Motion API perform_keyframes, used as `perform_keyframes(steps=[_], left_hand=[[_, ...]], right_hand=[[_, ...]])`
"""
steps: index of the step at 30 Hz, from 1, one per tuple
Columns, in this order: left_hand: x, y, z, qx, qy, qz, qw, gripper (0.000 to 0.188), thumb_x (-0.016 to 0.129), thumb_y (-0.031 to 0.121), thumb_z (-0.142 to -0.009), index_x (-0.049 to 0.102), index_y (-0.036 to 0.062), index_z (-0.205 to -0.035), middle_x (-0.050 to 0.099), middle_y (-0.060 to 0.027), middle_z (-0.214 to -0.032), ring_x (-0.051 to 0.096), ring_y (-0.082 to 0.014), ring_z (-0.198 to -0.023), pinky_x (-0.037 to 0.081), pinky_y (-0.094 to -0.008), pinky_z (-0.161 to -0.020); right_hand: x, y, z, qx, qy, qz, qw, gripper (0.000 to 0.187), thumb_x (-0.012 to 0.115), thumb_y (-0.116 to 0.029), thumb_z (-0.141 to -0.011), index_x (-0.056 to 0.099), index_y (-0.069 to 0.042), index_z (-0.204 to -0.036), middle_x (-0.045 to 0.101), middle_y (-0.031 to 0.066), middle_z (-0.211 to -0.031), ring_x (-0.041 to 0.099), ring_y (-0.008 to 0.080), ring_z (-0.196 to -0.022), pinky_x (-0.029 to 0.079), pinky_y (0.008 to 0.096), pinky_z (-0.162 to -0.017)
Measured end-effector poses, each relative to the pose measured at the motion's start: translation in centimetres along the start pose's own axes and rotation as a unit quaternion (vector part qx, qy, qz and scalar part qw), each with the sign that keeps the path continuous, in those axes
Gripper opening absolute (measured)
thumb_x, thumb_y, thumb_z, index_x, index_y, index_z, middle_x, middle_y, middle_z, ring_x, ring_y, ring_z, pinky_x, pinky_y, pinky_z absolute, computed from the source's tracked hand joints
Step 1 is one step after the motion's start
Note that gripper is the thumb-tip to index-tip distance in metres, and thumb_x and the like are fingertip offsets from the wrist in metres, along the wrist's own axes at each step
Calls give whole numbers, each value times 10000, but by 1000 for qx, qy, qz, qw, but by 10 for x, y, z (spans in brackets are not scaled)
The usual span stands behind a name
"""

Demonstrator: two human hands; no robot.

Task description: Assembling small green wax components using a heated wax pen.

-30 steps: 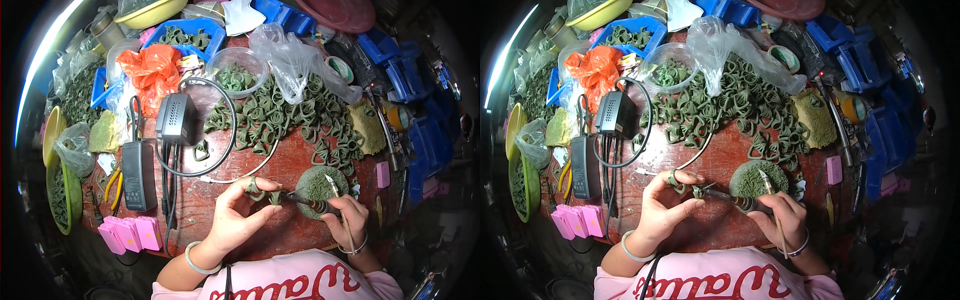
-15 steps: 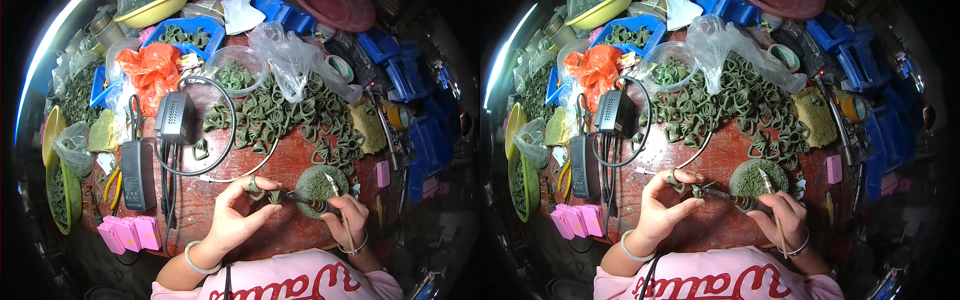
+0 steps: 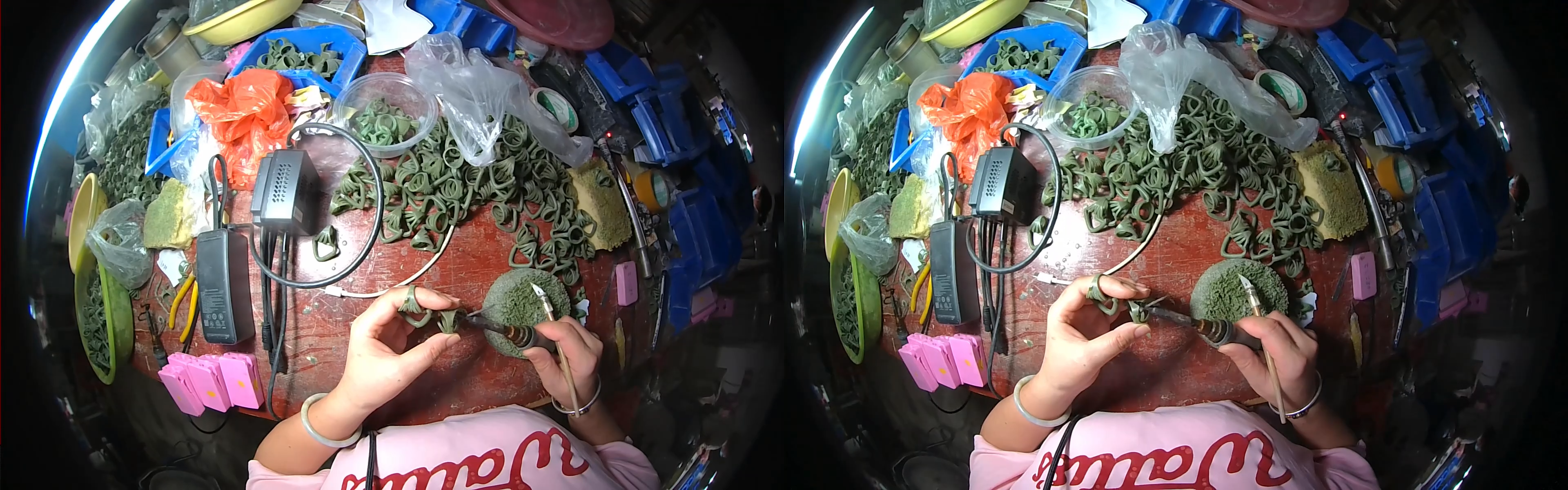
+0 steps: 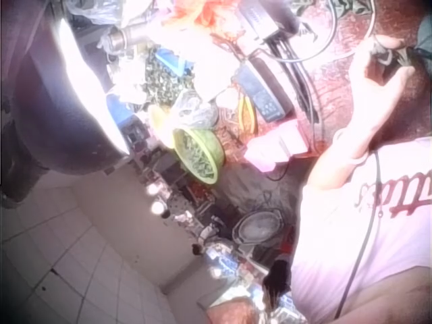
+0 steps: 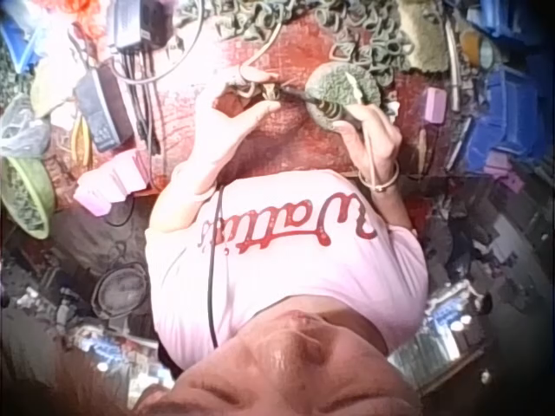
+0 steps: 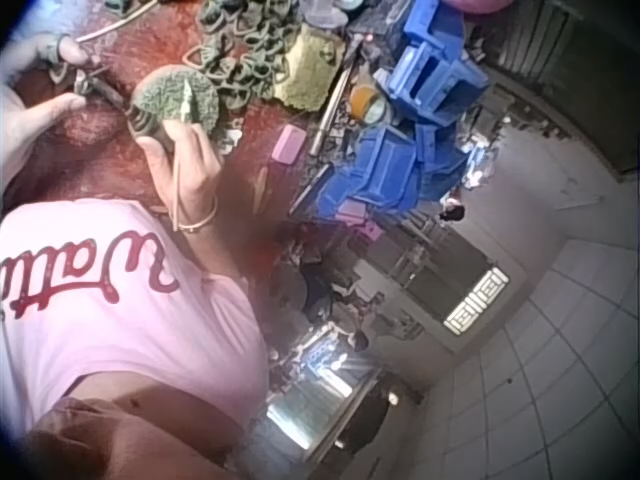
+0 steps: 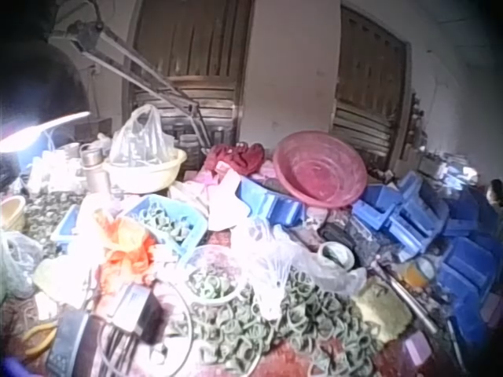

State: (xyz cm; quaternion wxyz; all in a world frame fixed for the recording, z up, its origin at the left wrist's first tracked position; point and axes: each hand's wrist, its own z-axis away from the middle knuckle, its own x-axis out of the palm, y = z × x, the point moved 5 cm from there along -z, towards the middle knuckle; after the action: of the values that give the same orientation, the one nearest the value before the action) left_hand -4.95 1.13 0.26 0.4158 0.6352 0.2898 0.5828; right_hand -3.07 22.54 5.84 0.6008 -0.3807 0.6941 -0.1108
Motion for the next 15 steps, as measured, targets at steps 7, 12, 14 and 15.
perform_keyframes(steps=[7,12,14,15], left_hand=[[0,1,0,4,1,-3,1000,367,658,-152,-777,565,-20,-1107,605,-114,-1121,590,-172,-1052,475,-323,-957],[0,1,0,-2,3,0,1000,368,658,-151,-777,565,-19,-1108,605,-114,-1121,589,-172,-1057,476,-324,-957],[0,0,0,-1,1,0,1000,369,658,-151,-778,564,-20,-1109,604,-115,-1123,588,-172,-1060,476,-324,-958],[0,1,0,0,1,1,1000,370,657,-151,-778,563,-20,-1111,604,-116,-1124,588,-172,-1061,475,-324,-959]], right_hand=[[0,-1,-1,3,-6,-2,1000,274,745,-216,-827,602,-4,-924,567,90,-677,587,228,-523,456,323,-463],[0,-1,0,5,-6,-4,1000,275,742,-216,-829,601,0,-922,566,90,-676,584,226,-520,453,321,-459],[0,-1,-1,-3,-3,-1,1000,277,743,-218,-829,601,1,-921,565,90,-673,582,224,-518,451,320,-455],[0,-2,-1,-3,-3,-1,1000,277,743,-218,-829,601,1,-921,565,90,-673,582,224,-518,451,320,-455]])
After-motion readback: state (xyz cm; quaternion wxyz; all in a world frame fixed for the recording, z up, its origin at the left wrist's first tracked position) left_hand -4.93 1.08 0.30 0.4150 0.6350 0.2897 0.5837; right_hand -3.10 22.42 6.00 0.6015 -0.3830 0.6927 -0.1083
